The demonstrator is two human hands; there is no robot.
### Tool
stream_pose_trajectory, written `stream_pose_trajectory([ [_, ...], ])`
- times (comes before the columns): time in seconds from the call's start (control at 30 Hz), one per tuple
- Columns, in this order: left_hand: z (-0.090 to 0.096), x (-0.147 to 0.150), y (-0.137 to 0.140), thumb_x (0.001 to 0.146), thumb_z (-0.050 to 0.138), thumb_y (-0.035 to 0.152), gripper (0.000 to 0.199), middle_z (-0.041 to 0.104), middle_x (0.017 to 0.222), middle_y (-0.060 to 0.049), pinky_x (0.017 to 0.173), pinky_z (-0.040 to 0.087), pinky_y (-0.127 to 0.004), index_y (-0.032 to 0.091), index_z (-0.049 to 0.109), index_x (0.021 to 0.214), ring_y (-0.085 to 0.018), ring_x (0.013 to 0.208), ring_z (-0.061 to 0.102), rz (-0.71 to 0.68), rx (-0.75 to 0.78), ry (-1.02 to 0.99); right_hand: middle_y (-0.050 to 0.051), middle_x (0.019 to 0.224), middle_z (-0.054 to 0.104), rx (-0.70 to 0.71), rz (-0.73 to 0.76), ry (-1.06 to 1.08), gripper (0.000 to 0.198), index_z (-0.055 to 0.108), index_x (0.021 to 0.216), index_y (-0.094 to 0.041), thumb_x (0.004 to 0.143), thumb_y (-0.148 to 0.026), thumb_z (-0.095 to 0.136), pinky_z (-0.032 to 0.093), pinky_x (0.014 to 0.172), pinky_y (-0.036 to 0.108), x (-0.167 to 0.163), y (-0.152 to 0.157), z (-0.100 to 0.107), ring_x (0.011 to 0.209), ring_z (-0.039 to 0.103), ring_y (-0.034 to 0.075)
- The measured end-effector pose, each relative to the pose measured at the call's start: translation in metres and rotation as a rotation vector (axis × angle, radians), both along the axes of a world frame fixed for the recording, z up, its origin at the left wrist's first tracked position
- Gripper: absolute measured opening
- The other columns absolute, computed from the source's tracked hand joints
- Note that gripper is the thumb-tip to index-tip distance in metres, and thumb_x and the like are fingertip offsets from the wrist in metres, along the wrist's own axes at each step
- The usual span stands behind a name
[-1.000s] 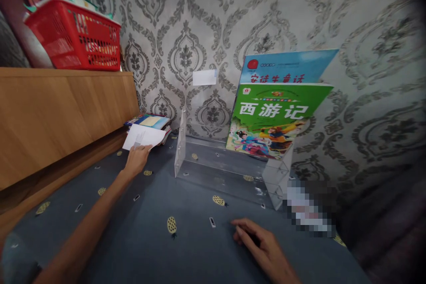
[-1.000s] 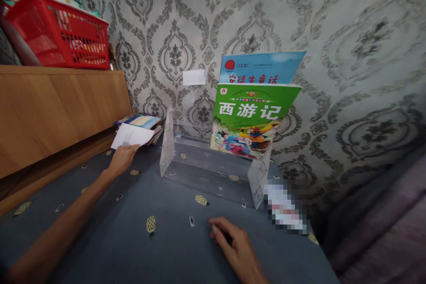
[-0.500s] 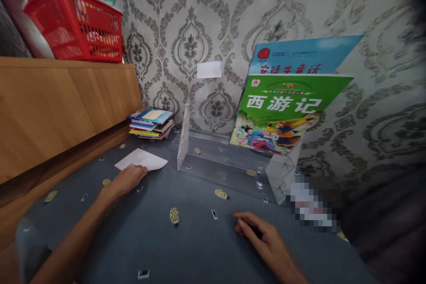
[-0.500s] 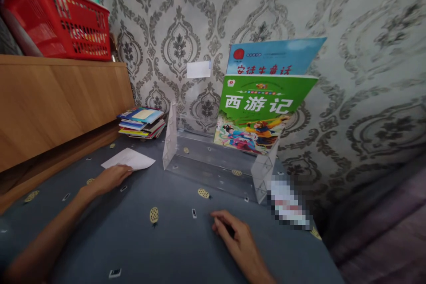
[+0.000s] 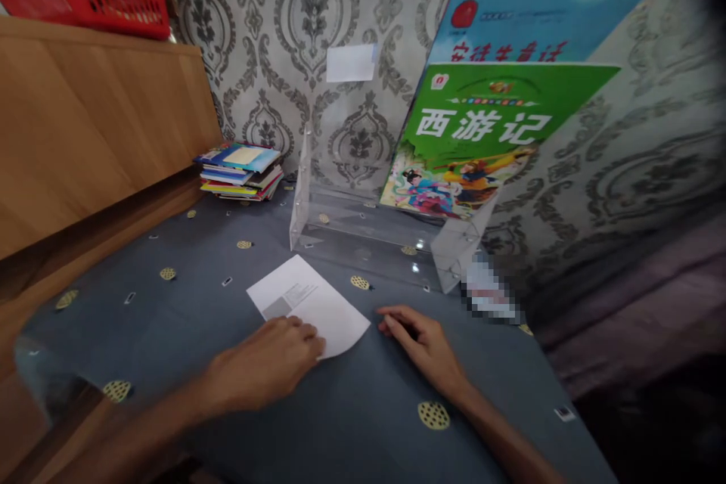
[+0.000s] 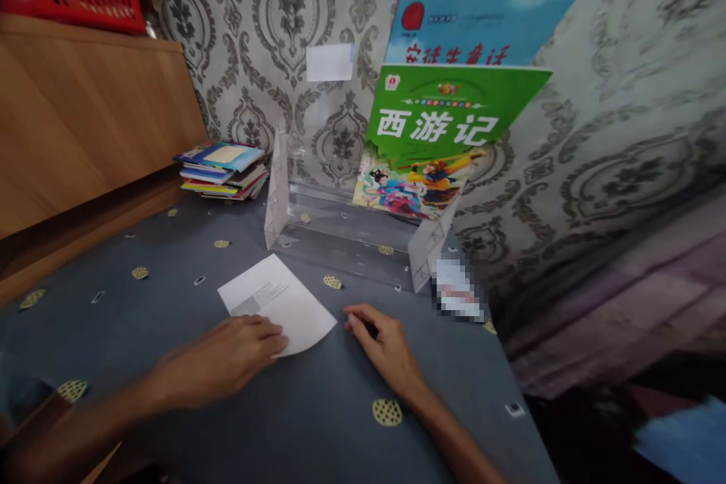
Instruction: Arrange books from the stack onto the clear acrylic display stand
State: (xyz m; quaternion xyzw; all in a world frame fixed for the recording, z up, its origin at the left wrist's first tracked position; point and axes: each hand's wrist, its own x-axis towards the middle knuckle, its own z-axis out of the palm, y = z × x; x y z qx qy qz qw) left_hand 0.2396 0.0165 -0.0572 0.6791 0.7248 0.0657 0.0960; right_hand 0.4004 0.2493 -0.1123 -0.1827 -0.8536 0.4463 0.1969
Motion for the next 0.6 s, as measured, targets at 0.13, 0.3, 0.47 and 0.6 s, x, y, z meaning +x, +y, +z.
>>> stream_pose_trajectory([
  [0.13, -0.007, 0.032, 0.010, 0.100, 0.047, 0.047, 0.051, 0.052, 0.147, -0.017, 0.108, 0.039, -0.048, 0.014, 0.050, 0.139, -0.037, 0.140, 0.043, -0.134, -0.067, 0.098, 0.007, 0.093, 0.076, 0.125, -0.048, 0.055, 0.030, 0.072, 0.096, -0.021, 0.093, -0.041, 0.049, 0.055, 0.073, 0.033, 0.002, 0.000, -0.001, 0.085, 0.070, 0.022],
  [0.3, -0.009, 0.026, 0.027, 0.104, 0.039, 0.040, 0.042, 0.056, 0.145, -0.013, 0.111, 0.038, -0.043, 0.016, 0.054, 0.135, -0.029, 0.138, 0.047, -0.188, -0.036, 0.049, 0.008, 0.099, 0.074, 0.306, 0.067, 0.103, 0.024, 0.069, 0.104, -0.021, 0.097, -0.032, 0.049, 0.054, 0.081, 0.036, 0.005, -0.003, -0.001, 0.090, 0.067, 0.022],
  [0.47, -0.020, -0.014, 0.057, 0.103, 0.033, 0.021, 0.037, 0.057, 0.144, -0.012, 0.110, 0.038, -0.042, 0.017, 0.056, 0.132, -0.023, 0.134, 0.051, -0.131, 0.037, 0.029, 0.012, 0.112, 0.071, 0.509, 0.208, 0.035, 0.026, 0.067, 0.111, -0.020, 0.099, -0.038, 0.051, 0.051, 0.088, 0.046, 0.007, -0.007, -0.002, 0.101, 0.064, 0.027],
  [0.6, -0.035, -0.053, 0.079, 0.101, 0.031, 0.017, 0.040, 0.052, 0.148, -0.015, 0.112, 0.038, -0.046, 0.014, 0.055, 0.133, -0.026, 0.137, 0.048, 0.058, 0.034, 0.096, 0.014, 0.116, 0.069, 0.570, 0.226, -0.021, 0.027, 0.067, 0.113, -0.019, 0.100, -0.037, 0.050, 0.048, 0.091, 0.047, 0.007, -0.006, -0.005, 0.105, 0.061, 0.027],
])
